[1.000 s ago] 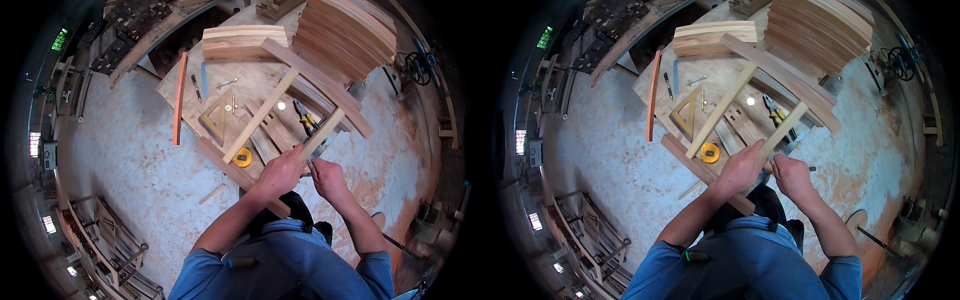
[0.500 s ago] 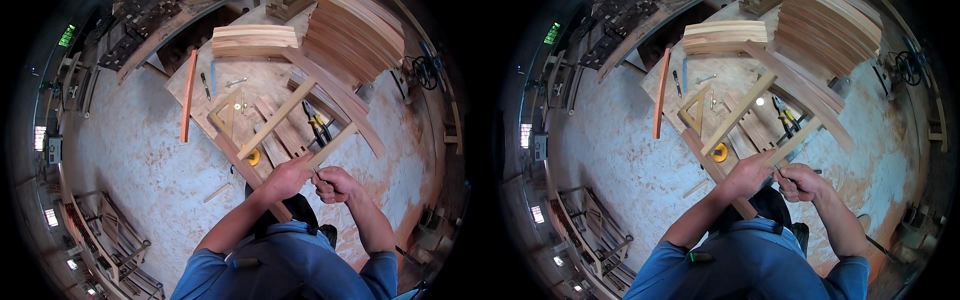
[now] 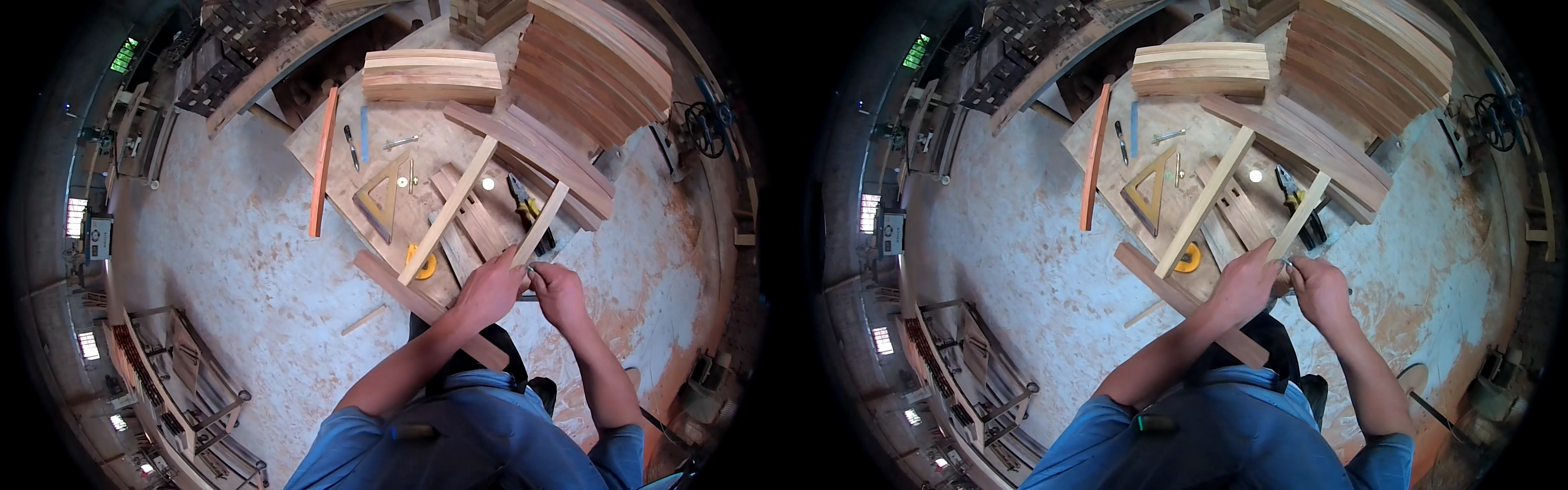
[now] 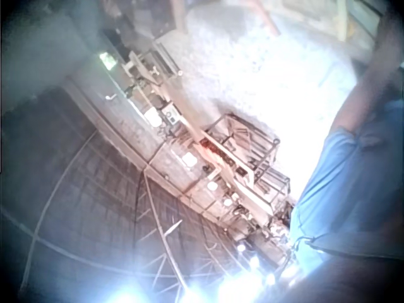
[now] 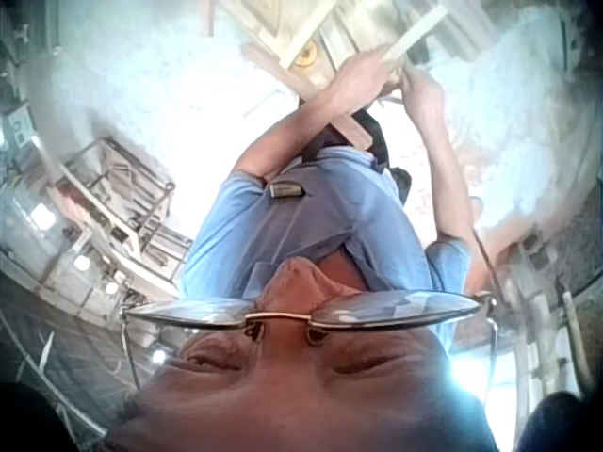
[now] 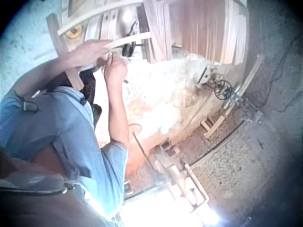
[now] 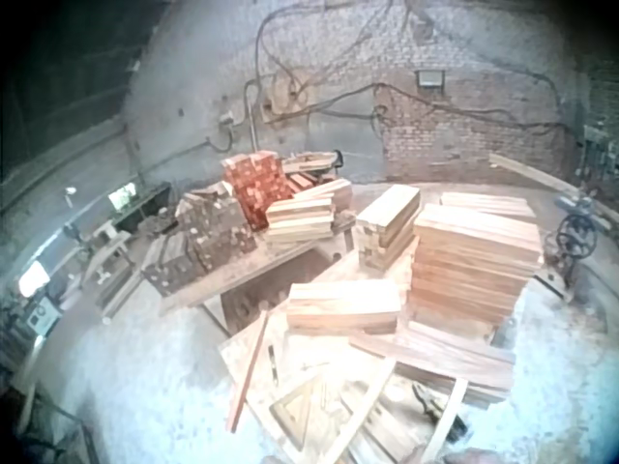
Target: The person assembles a wooden chair frame in a workshop. They use pliers to remove metal fasteners from wooden slats, then use a screwdriver to attach the slats to the chair frame. The person also uses a caliper to measure a small metal piece and a bench grinder to sharpen a tool.
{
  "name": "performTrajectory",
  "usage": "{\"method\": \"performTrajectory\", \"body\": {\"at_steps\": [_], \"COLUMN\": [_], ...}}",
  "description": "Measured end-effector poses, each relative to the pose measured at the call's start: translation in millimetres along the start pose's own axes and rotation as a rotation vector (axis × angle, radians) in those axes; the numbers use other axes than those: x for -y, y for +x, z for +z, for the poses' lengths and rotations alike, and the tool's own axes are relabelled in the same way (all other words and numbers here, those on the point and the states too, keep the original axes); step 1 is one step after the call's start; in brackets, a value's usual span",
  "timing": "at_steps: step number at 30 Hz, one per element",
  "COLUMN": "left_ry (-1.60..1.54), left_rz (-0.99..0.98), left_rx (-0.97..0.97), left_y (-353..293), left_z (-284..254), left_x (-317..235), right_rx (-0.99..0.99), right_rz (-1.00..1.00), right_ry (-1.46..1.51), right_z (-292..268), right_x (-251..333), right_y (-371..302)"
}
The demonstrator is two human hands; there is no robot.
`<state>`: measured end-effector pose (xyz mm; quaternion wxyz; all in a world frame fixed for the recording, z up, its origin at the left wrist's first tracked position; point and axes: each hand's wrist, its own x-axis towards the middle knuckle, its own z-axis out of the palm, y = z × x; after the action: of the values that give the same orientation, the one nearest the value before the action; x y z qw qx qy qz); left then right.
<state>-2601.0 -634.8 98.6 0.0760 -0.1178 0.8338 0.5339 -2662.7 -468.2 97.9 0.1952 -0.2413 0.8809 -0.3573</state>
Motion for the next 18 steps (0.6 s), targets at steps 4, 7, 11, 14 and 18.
{"method": "performTrajectory", "body": {"at_steps": [4,7,11,14,18], "left_ry": [-0.168,-0.119,-0.008,-0.003,-0.102], "left_rz": [0.237,0.416,0.531,0.502,0.322], "left_rx": [-0.011,-0.013,0.000,-0.052,-0.028], "left_y": [-10.7,-10.0,-5.5,0.2,7.8], "left_z": [-6.1,-6.5,-15.3,-11.4,-9.6], "left_x": [16.9,23.6,17.8,11.5,-11.6], "right_rx": [0.500,0.796,0.607,0.303,0.011], "right_rz": [0.599,0.727,0.687,0.307,-0.129], "right_ry": [1.021,1.496,1.377,0.708,-0.240], "right_z": [-25.1,-22.5,-18.6,-17.7,-24.5], "right_x": [9.9,-5.5,-1.7,4.3,12.7], "right_y": [4.1,-6.0,-17.7,-12.6,-1.9]}}
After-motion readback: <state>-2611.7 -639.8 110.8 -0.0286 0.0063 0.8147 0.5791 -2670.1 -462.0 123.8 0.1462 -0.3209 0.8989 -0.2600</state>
